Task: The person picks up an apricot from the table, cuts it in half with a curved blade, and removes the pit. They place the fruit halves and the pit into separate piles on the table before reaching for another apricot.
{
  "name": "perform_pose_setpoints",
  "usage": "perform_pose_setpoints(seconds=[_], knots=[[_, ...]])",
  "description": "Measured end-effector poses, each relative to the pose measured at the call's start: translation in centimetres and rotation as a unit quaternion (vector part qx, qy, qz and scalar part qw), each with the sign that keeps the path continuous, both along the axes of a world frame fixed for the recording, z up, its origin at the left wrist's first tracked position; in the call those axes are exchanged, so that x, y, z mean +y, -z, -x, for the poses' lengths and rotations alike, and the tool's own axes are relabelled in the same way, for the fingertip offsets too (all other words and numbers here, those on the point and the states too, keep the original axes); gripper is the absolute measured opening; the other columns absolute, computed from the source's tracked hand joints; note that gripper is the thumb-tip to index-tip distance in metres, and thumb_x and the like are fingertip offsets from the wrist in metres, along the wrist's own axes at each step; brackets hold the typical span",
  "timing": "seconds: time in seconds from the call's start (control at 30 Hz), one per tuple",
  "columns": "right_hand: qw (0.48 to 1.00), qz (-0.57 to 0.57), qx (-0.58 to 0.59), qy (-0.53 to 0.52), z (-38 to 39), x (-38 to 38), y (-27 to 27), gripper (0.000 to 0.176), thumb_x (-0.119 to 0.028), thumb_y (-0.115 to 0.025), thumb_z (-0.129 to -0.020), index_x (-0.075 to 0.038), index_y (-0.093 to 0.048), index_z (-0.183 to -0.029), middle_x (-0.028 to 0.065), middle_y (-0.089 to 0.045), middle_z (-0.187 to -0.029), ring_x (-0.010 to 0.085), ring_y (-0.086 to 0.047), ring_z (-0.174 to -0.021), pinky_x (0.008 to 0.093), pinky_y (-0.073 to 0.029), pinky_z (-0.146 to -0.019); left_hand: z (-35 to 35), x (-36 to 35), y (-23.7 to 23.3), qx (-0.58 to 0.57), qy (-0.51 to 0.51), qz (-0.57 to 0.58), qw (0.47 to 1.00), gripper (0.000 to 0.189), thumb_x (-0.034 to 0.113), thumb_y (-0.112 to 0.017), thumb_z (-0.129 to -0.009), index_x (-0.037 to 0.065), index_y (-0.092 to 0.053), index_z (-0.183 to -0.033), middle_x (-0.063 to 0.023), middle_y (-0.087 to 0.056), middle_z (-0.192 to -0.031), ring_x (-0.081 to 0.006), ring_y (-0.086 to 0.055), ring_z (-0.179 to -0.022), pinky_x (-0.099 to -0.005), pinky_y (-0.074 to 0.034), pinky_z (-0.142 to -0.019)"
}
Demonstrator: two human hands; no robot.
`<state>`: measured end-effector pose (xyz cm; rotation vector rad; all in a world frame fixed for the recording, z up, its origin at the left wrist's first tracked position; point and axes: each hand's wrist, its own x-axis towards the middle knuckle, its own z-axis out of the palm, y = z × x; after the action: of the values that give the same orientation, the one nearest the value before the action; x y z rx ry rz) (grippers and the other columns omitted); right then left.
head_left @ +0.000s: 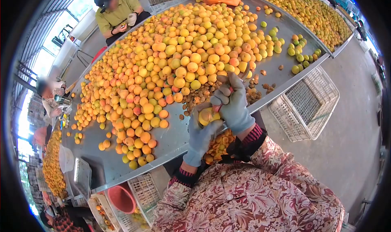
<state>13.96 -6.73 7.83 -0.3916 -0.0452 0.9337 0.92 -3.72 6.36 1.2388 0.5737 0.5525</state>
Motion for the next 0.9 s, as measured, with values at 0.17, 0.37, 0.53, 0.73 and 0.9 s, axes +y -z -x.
perform_pose_setpoints(seconds=[0.17,0.37,0.53,0.73,0.9], knots=[[0.964,-0.049,0.258,-0.035,-1.2,1.4,4.0,0.030,-0.036,-0.047,-0.090,-0.007,-0.051,-0.084,-0.0056,-0.035,-0.052,0.0102,-0.034,-0.042,0.0289,-0.034,-0.047,-1.0,-0.4,1.0,-0.049,-0.032,0.015,0.998,0.046,0.001,-0.059,-0.073,0.003,-0.044,-0.116,-0.0065,-0.054,-0.096,-0.0098,-0.053,-0.076,-0.0226,-0.046,-0.064],[0.991,0.014,0.135,-0.003,-2.1,1.9,4.9,0.026,-0.034,-0.048,-0.089,-0.009,-0.053,-0.084,-0.0057,-0.037,-0.053,0.0104,-0.034,-0.043,0.0292,-0.033,-0.047,0.4,4.9,5.4,-0.010,0.055,-0.471,0.880,0.017,0.001,-0.059,-0.073,0.000,-0.061,-0.090,-0.0098,-0.051,-0.105,-0.0147,-0.056,-0.078,-0.0238,-0.047,-0.066],[0.988,-0.001,0.097,-0.122,-3.6,-1.7,6.4,0.024,-0.032,-0.050,-0.089,-0.009,-0.057,-0.087,-0.0064,-0.036,-0.053,0.0076,-0.032,-0.044,0.0265,-0.029,-0.047,2.7,2.5,4.0,0.003,0.276,-0.015,0.961,0.041,0.004,-0.061,-0.069,0.006,-0.053,-0.110,-0.0097,-0.054,-0.107,-0.0227,-0.056,-0.091,-0.0333,-0.046,-0.082],[0.978,0.089,-0.018,-0.186,-3.0,-3.0,7.4,0.028,-0.031,-0.045,-0.092,-0.005,-0.058,-0.094,-0.0049,-0.032,-0.049,0.0085,-0.026,-0.039,0.0258,-0.028,-0.042,6.0,-2.0,7.7,0.328,0.276,-0.415,0.802,0.047,0.007,-0.058,-0.075,0.013,-0.050,-0.120,-0.0142,-0.057,-0.112,-0.0327,-0.058,-0.093,-0.0382,-0.047,-0.080],[0.976,0.086,-0.065,-0.187,-2.8,-3.3,8.7,0.030,-0.030,-0.044,-0.093,-0.004,-0.059,-0.094,-0.0047,-0.029,-0.051,0.0089,-0.027,-0.040,0.0263,-0.029,-0.042,10.3,0.8,7.9,0.228,0.094,-0.434,0.867,0.037,0.024,-0.059,-0.081,0.013,-0.053,-0.115,-0.0156,-0.059,-0.091,-0.0339,-0.061,-0.077,-0.0429,-0.049,-0.066]])
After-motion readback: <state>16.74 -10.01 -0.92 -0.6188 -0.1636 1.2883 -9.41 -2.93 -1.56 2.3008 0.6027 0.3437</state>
